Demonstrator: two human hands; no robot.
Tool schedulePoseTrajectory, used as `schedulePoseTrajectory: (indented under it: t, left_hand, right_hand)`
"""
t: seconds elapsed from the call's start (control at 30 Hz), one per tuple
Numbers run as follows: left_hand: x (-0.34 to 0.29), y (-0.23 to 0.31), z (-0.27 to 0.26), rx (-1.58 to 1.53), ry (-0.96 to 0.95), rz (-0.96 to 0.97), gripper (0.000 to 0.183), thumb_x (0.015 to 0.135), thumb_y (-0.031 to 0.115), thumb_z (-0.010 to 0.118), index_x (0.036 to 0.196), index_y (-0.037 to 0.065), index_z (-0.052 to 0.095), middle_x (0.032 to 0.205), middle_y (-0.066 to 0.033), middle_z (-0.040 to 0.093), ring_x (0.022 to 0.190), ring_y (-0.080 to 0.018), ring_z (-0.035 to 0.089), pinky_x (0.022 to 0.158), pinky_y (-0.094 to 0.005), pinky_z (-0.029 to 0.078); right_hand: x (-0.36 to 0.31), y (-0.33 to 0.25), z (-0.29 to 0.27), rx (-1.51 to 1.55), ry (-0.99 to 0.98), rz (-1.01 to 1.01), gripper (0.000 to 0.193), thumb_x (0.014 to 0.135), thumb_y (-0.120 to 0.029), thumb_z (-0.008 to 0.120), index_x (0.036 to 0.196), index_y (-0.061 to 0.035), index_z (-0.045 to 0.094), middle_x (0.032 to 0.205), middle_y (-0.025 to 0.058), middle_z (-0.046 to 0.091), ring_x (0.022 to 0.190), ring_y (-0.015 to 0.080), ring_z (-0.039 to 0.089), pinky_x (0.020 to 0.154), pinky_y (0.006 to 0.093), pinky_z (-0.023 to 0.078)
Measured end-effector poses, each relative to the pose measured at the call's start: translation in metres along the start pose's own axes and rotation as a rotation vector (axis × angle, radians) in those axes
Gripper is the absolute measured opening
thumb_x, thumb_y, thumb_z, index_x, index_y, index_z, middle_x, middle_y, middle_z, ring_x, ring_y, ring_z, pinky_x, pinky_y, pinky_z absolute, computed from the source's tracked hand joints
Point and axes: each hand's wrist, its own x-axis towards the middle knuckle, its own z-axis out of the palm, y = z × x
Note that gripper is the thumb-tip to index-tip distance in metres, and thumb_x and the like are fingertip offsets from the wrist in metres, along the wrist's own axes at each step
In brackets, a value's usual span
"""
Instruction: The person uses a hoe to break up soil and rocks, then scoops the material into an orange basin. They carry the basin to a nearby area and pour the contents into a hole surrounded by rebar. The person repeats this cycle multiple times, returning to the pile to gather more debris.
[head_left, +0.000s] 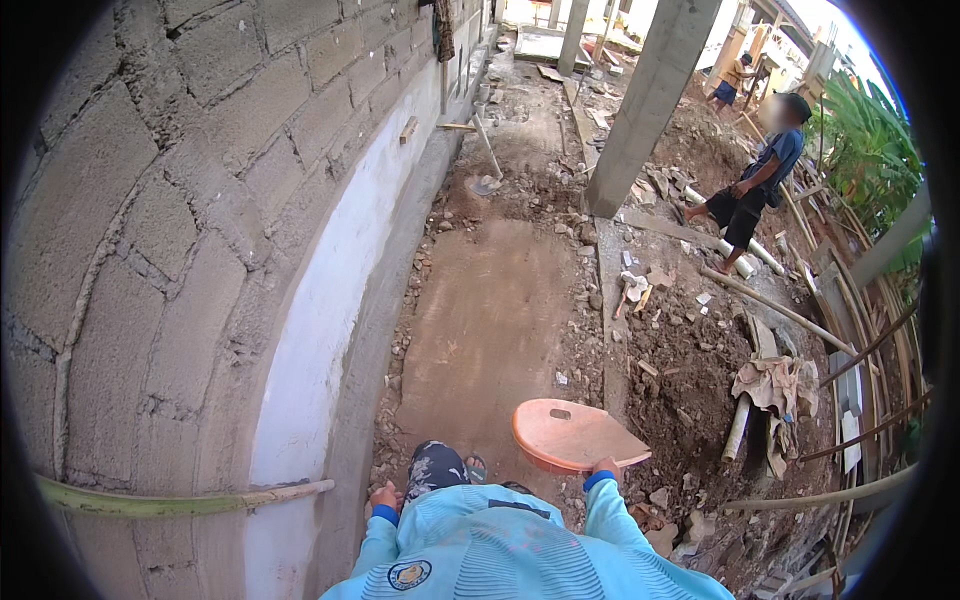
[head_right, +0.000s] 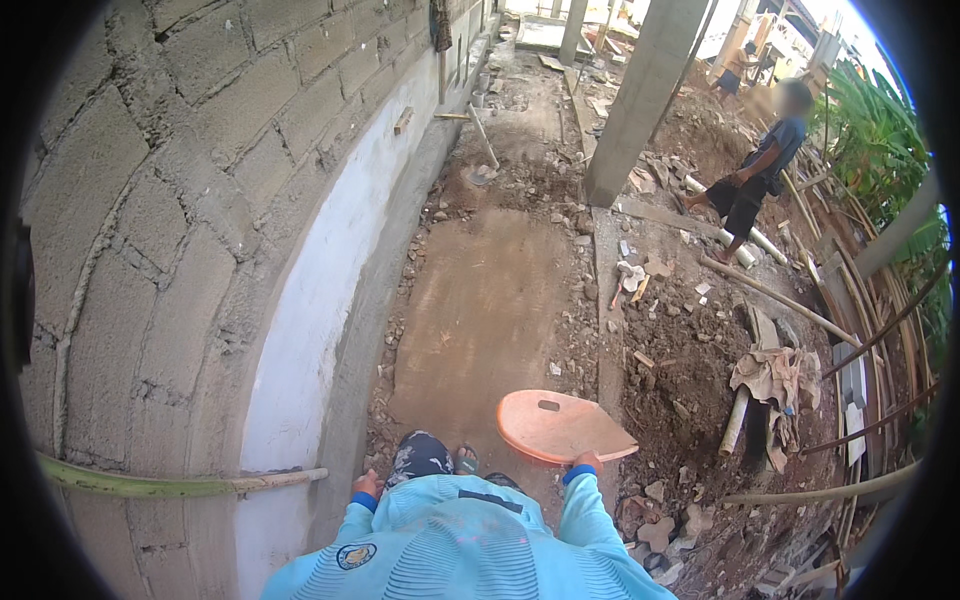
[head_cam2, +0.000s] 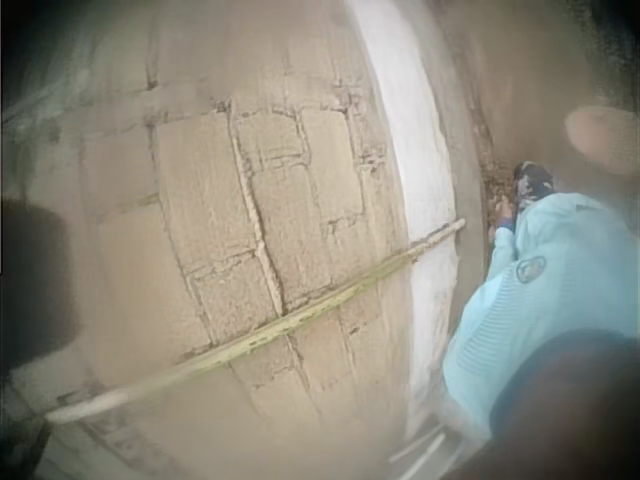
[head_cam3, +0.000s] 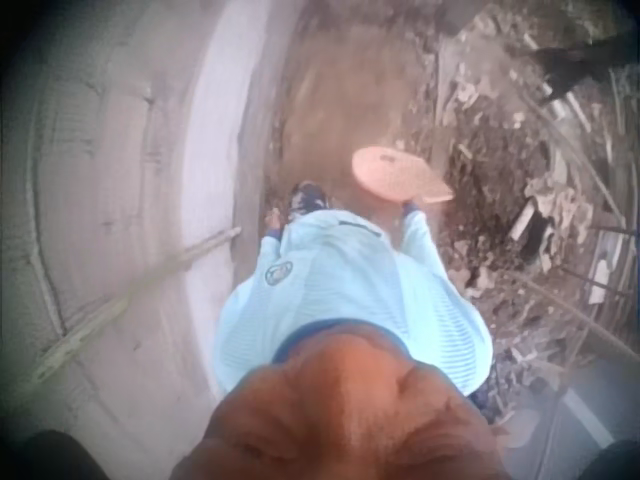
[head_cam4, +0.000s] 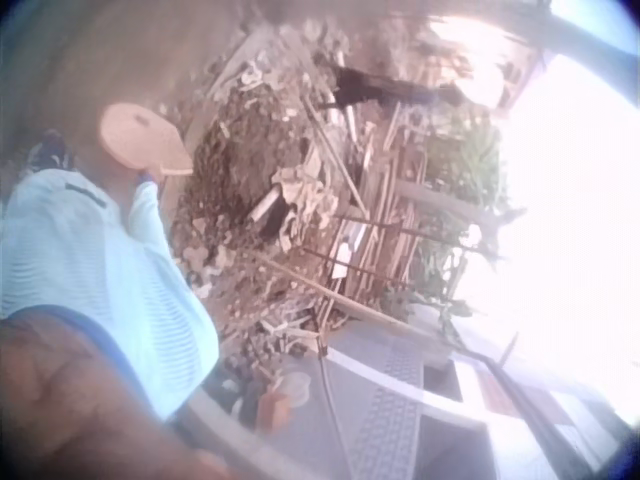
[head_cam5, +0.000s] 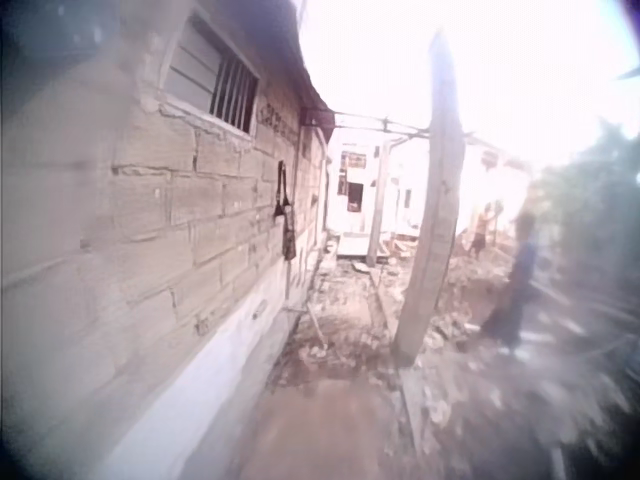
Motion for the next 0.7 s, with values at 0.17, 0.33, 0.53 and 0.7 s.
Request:
schedulePoseTrajectory:
  t: [0.17, 0.33, 0.53, 0.7]
  left_hand:
    - [-0.004, 0.199, 0.117, -0.007, -0.167, -0.061, 0.074, 0.089, 0.061, 0.055, 0.134, 0.004, 0.043, 0.117, -0.0218, 0.060, 0.100, -0.0343, 0.062, 0.082, -0.0476, 0.052]
    - [0.022, 0.342, 0.209, -0.220, -0.522, -0.122, 0.081, 0.089, 0.061, 0.054, 0.143, 0.005, 0.032, 0.136, -0.0245, 0.046, 0.121, -0.0414, 0.051, 0.092, -0.0603, 0.046]
    - [0.134, 0.411, 0.238, -0.439, -0.482, -0.171, 0.049, 0.092, 0.015, 0.049, 0.138, 0.002, 0.037, 0.135, -0.0257, 0.046, 0.120, -0.0446, 0.051, 0.092, -0.0625, 0.050]
    - [0.217, 0.471, 0.256, -0.601, -0.369, -0.358, 0.052, 0.089, 0.007, 0.046, 0.139, -0.004, 0.032, 0.136, -0.0302, 0.043, 0.122, -0.0525, 0.045, 0.094, -0.0621, 0.050]
  right_hand:
    - [-0.130, -0.024, 0.202, -0.425, -0.404, -0.285, 0.041, 0.097, -0.037, 0.050, 0.104, 0.0025, 0.059, 0.090, 0.0151, 0.062, 0.075, 0.0291, 0.064, 0.058, 0.0440, 0.058]
    - [-0.207, -0.057, 0.348, -0.468, -0.707, -0.387, 0.044, 0.094, -0.036, 0.055, 0.088, 0.0051, 0.069, 0.076, 0.0183, 0.067, 0.071, 0.0293, 0.069, 0.062, 0.0411, 0.054]
    - [-0.268, -0.124, 0.500, -0.857, -0.938, -0.541, 0.045, 0.095, -0.041, 0.053, 0.098, 0.0012, 0.068, 0.084, 0.0191, 0.069, 0.074, 0.0292, 0.067, 0.065, 0.0392, 0.054]
    - [-0.214, -0.181, 0.572, -1.097, -0.624, -1.103, 0.049, 0.095, -0.048, 0.051, 0.105, -0.0025, 0.068, 0.096, 0.0230, 0.069, 0.089, 0.0370, 0.067, 0.080, 0.0453, 0.052]
